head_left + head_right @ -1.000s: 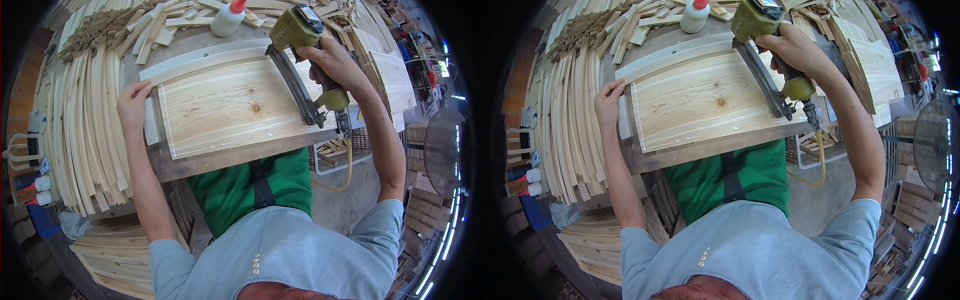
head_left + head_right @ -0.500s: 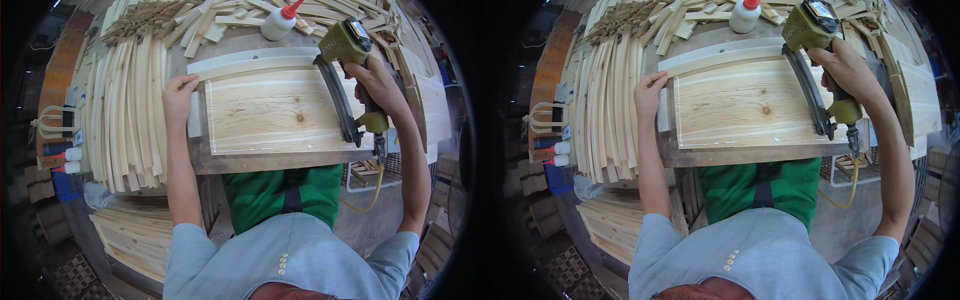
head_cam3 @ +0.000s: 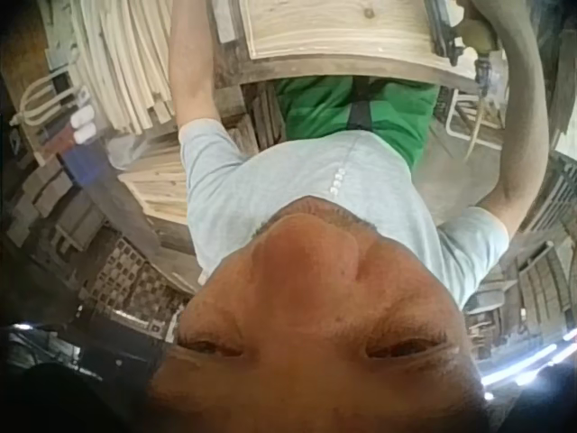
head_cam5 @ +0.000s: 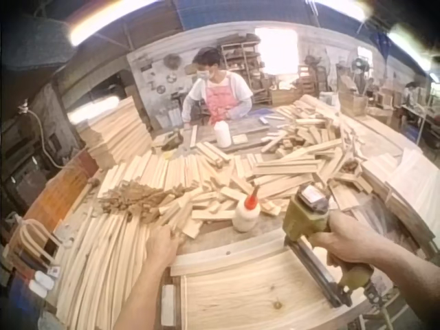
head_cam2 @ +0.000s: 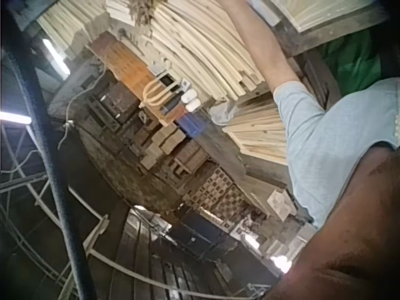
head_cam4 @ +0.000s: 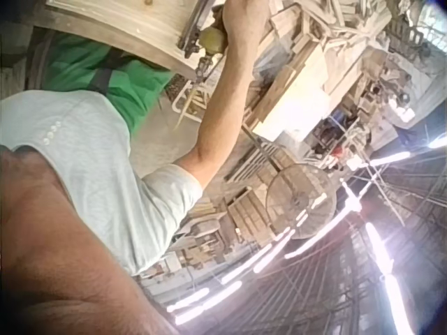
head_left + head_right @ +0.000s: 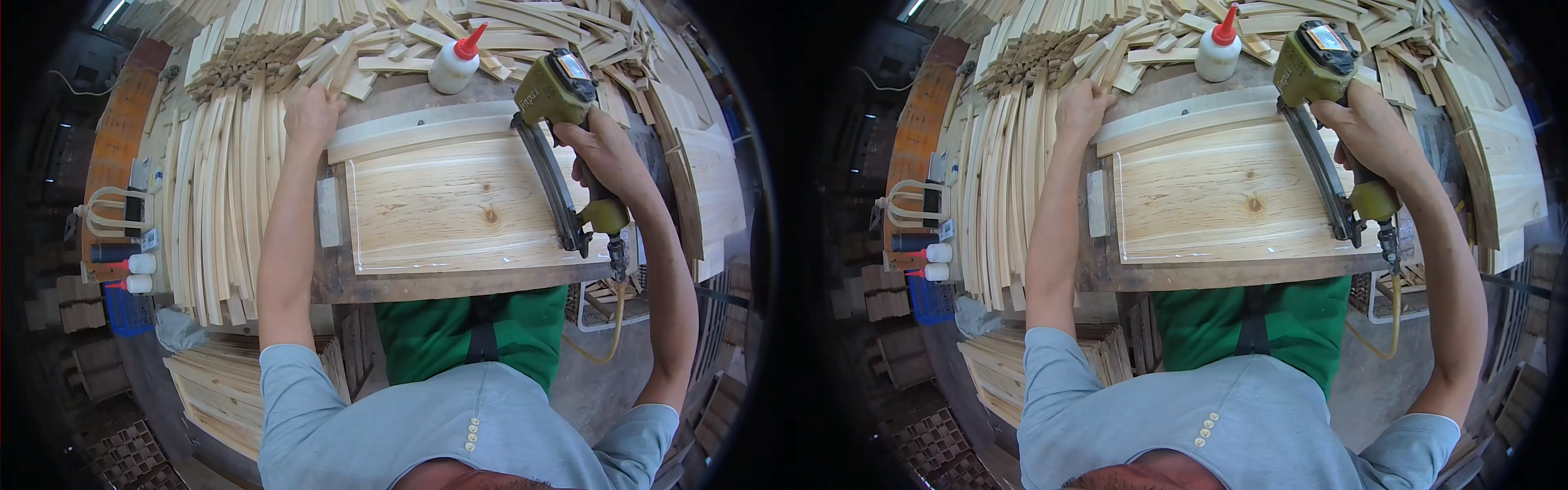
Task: Assembling wooden panels by applying glue to the edges and securing wooden strips with a pneumatic nail gun.
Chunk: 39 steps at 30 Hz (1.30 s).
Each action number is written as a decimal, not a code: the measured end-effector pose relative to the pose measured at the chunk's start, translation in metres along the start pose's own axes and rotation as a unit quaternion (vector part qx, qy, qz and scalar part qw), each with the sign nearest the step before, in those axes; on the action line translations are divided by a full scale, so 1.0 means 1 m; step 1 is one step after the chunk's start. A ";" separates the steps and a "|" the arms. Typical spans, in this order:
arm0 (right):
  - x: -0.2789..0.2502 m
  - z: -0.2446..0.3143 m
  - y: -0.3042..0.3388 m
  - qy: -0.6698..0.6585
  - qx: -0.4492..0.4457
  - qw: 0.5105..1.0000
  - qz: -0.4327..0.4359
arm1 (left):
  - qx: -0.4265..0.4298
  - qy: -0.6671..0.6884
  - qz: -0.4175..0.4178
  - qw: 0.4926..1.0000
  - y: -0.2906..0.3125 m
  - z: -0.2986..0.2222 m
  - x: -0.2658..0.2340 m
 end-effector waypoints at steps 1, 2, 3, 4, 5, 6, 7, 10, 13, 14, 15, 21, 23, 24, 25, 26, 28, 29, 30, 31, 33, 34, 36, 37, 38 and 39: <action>-0.001 -0.001 -0.001 0.004 0.000 1.000 -0.002 | 0.002 0.000 -0.001 1.000 -0.003 0.001 0.003; -0.002 -0.001 0.000 0.008 0.000 1.000 -0.003 | 0.016 -0.009 -0.013 1.000 -0.005 0.003 0.007; -0.002 0.000 0.001 0.007 -0.001 1.000 -0.004 | 0.029 -0.019 -0.025 0.999 -0.008 0.004 0.007; -0.002 0.001 0.002 0.014 0.006 1.000 -0.008 | 0.028 -0.020 -0.026 0.999 -0.011 0.007 0.006; -0.002 0.002 0.003 0.021 0.013 1.000 -0.010 | 0.036 -0.012 -0.016 0.999 -0.013 0.010 0.007; -0.001 0.001 0.003 0.021 0.013 1.000 -0.009 | 0.043 -0.004 -0.004 0.999 -0.012 0.007 0.005; -0.001 0.001 0.003 0.017 0.003 1.000 -0.014 | 0.041 -0.005 -0.003 0.999 -0.011 0.007 0.000; 0.000 -0.002 -0.001 0.016 0.002 1.000 0.006 | -0.050 0.067 0.047 0.995 0.005 0.018 -0.011; 0.000 -0.009 -0.010 0.016 -0.001 0.999 0.041 | -0.101 0.284 0.052 0.952 0.057 0.015 -0.025; 0.001 -0.012 -0.012 0.012 -0.009 0.999 0.049 | -0.136 0.368 0.041 0.919 0.080 0.008 -0.030; -0.002 -0.012 -0.011 0.012 -0.019 0.999 0.042 | -0.169 0.448 0.029 0.878 0.104 -0.001 -0.034; 0.000 -0.011 -0.011 0.013 -0.028 0.999 0.040 | -0.250 0.458 0.005 0.853 0.206 -0.021 -0.039; 0.000 -0.012 -0.012 0.012 -0.029 0.999 0.041 | -0.247 0.448 0.012 0.859 0.210 -0.024 -0.034; -0.001 -0.011 -0.011 0.013 -0.031 0.999 0.042 | -0.243 0.443 0.020 0.863 0.211 -0.026 -0.032; -0.001 -0.010 -0.011 0.013 -0.033 0.998 0.042 | -0.242 0.445 0.018 0.862 0.212 -0.026 -0.029; -0.001 -0.009 -0.011 0.015 -0.034 0.999 0.039 | -0.245 0.404 0.025 0.881 0.212 -0.024 -0.028; 0.000 -0.011 -0.013 0.013 -0.039 0.998 0.048 | -0.244 0.362 0.033 0.899 0.211 -0.028 -0.027; -0.001 -0.009 -0.010 0.013 -0.037 0.998 0.040 | -0.219 0.282 0.018 0.934 0.208 -0.032 -0.033; -0.001 -0.009 -0.009 0.012 -0.037 0.998 0.039 | -0.193 0.198 0.002 0.961 0.205 -0.036 -0.039; 0.000 -0.009 -0.010 0.014 -0.042 0.998 0.040 | -0.192 0.198 0.001 0.961 0.204 -0.039 -0.039; 0.000 -0.009 -0.011 0.015 -0.047 0.998 0.039 | -0.167 0.167 -0.014 0.972 0.197 -0.048 -0.043; -0.001 -0.009 -0.011 0.014 -0.052 0.998 0.042 | -0.165 0.168 -0.015 0.972 0.196 -0.052 -0.045; -0.004 -0.011 -0.010 0.013 -0.056 0.998 0.039 | -0.147 0.130 -0.002 0.980 0.190 -0.062 -0.047; -0.006 -0.013 -0.010 0.004 -0.053 0.998 0.043 | -0.142 0.135 -0.003 0.981 0.189 -0.064 -0.046; -0.009 -0.016 -0.009 -0.004 -0.050 0.998 0.047 | -0.128 0.120 -0.001 0.984 0.189 -0.066 -0.045; -0.011 -0.020 -0.010 -0.012 -0.029 0.998 0.062 | -0.115 0.105 0.001 0.988 0.188 -0.066 -0.044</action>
Point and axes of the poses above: each hand's wrist, its own y-axis away from the middle knuckle, its own x-axis out of the palm, z = x × y, the point moved 6 cm from there along -y, towards the middle knuckle, and after that the axes turned 11 degrees about x, right-handed, at the moved point
